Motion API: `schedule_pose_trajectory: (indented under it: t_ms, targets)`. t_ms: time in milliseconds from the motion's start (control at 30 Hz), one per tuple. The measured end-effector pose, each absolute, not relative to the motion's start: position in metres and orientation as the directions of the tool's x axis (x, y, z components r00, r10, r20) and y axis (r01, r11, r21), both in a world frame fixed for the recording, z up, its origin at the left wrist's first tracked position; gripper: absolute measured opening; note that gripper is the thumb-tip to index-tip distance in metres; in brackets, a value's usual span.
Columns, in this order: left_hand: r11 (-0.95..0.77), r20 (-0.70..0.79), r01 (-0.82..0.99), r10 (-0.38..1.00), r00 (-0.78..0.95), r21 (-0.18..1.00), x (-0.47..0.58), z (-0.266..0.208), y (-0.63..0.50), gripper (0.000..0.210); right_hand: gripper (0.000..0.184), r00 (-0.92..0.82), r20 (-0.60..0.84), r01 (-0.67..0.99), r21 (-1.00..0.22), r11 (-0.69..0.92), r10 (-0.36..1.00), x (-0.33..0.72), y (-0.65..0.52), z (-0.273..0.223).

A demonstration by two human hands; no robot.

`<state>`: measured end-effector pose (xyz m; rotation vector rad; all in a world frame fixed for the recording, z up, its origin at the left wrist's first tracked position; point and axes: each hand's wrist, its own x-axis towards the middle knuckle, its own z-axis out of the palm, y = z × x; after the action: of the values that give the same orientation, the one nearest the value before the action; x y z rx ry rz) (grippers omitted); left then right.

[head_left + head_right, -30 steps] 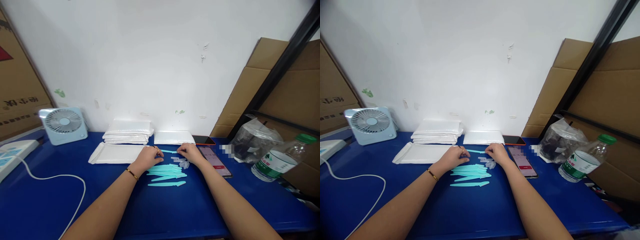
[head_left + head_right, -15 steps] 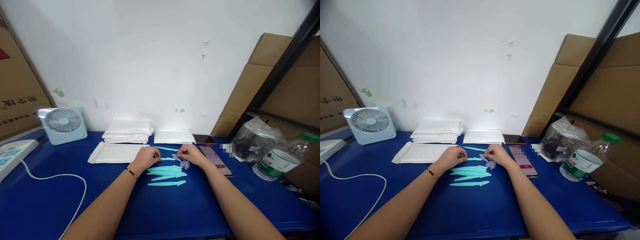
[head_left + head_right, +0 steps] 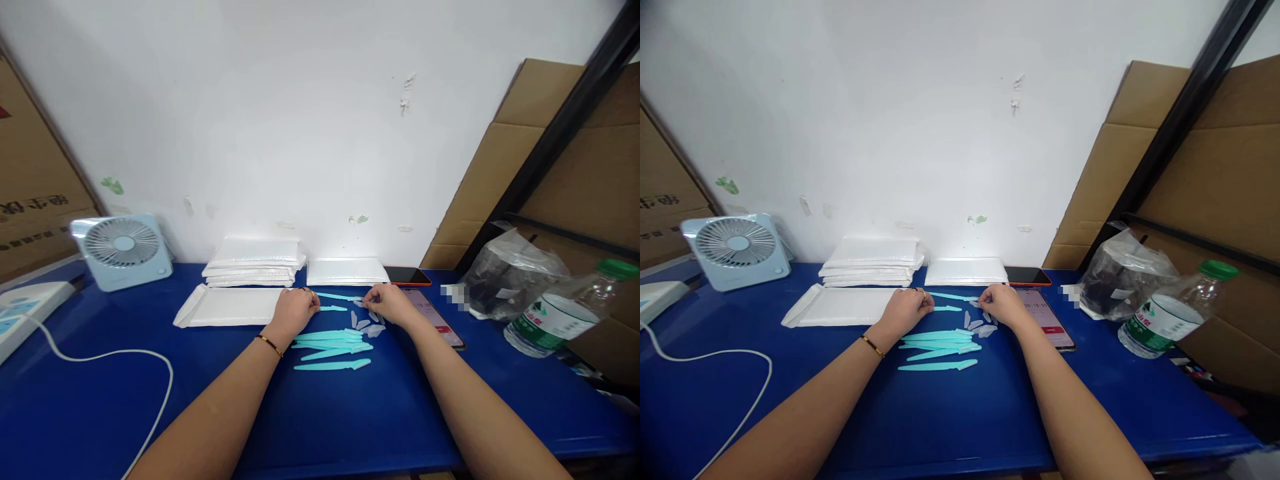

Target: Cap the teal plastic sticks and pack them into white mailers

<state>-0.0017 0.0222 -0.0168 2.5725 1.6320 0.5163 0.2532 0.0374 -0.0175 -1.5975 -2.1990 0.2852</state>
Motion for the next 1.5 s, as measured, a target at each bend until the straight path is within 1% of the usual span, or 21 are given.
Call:
schedule_pose_trajectory:
  t_ms: [100,167,300,367,433,500,600,667,800,867,933,1000,1100,1167,1233,1267,1300,1400,1500]
  targets:
    - [-0.437,0.259,0.873,0.888,0.38,0.217,0.001,-0.017,0.022,0.014,0.013,-0.344,0.227,0.813,-0.412,0.41,0.911,0.245,0.041,-0.023]
    - [-0.439,0.251,0.872,0.888,0.385,0.216,0.003,-0.017,0.022,0.014,0.012,-0.405,0.242,0.784,-0.404,0.471,0.882,0.237,0.042,-0.026]
    - [-0.452,0.233,0.862,0.885,0.402,0.23,0.01,-0.02,0.023,0.015,0.01,-0.427,0.285,0.774,-0.376,0.51,0.858,0.224,0.041,-0.027]
    - [-0.455,0.252,0.863,0.881,0.4,0.22,0.011,-0.022,0.023,0.017,0.01,-0.428,0.3,0.789,-0.335,0.515,0.852,0.224,0.04,-0.025]
    - [-0.464,0.3,0.864,0.867,0.398,0.196,0.012,-0.025,0.023,0.018,0.01,-0.433,0.32,0.813,-0.266,0.518,0.843,0.23,0.039,-0.022]
    - [-0.484,0.333,0.86,0.848,0.414,0.164,0.012,-0.027,0.022,0.023,0.01,-0.43,0.321,0.83,-0.228,0.509,0.844,0.238,0.039,-0.021]
    - [-0.494,0.284,0.86,0.849,0.446,0.125,0.009,-0.025,0.02,0.031,0.011,-0.394,0.287,0.842,-0.268,0.468,0.873,0.249,0.041,-0.021]
    - [-0.487,0.236,0.868,0.859,0.455,0.099,0.004,-0.022,0.019,0.031,0.012,-0.379,0.277,0.838,-0.301,0.455,0.883,0.248,0.042,-0.022]
    - [-0.461,0.173,0.886,0.878,0.447,0.05,-0.011,-0.014,0.017,0.021,0.012,-0.467,0.292,0.781,-0.306,0.544,0.835,0.233,0.041,-0.023]
    - [-0.443,0.166,0.895,0.888,0.43,0.049,-0.017,-0.011,0.016,0.018,0.011,-0.495,0.307,0.766,-0.287,0.575,0.813,0.227,0.039,-0.022]
    - [-0.433,0.178,0.899,0.892,0.415,0.071,-0.019,-0.007,0.014,0.018,0.009,-0.473,0.338,0.777,-0.276,0.566,0.814,0.226,0.034,-0.018]
    - [-0.444,0.205,0.888,0.886,0.415,0.121,-0.017,-0.004,0.01,0.021,0.014,-0.425,0.358,0.795,-0.291,0.532,0.831,0.228,0.027,-0.013]
    - [-0.524,0.185,0.817,0.851,0.491,0.241,-0.01,0.0,0.004,0.024,0.021,-0.398,0.306,0.808,-0.33,0.488,0.865,0.227,0.015,-0.007]
    - [-0.57,0.137,0.756,0.818,0.559,0.321,-0.006,-0.001,0.0,0.019,0.019,-0.411,0.256,0.817,-0.322,0.478,0.875,0.225,0.01,-0.005]
    - [-0.573,0.101,0.729,0.807,0.582,0.375,-0.003,-0.004,-0.002,0.016,0.01,-0.426,0.224,0.827,-0.298,0.477,0.877,0.223,0.008,-0.005]
    - [-0.561,0.089,0.732,0.813,0.576,0.388,-0.002,-0.005,-0.002,0.015,0.005,-0.427,0.215,0.831,-0.289,0.475,0.878,0.223,0.009,-0.006]
    - [-0.544,0.083,0.742,0.824,0.56,0.391,-0.001,-0.006,-0.001,0.015,0.004,-0.423,0.211,0.836,-0.285,0.47,0.881,0.224,0.01,-0.006]
    - [-0.501,0.09,0.775,0.856,0.509,0.384,-0.002,-0.007,-0.001,0.021,0.008,-0.398,0.214,0.848,-0.285,0.446,0.892,0.23,0.015,-0.008]
    - [-0.488,0.05,0.766,0.855,0.517,0.42,-0.002,-0.006,-0.001,0.023,0.013,-0.389,0.219,0.853,-0.28,0.44,0.895,0.235,0.018,-0.01]
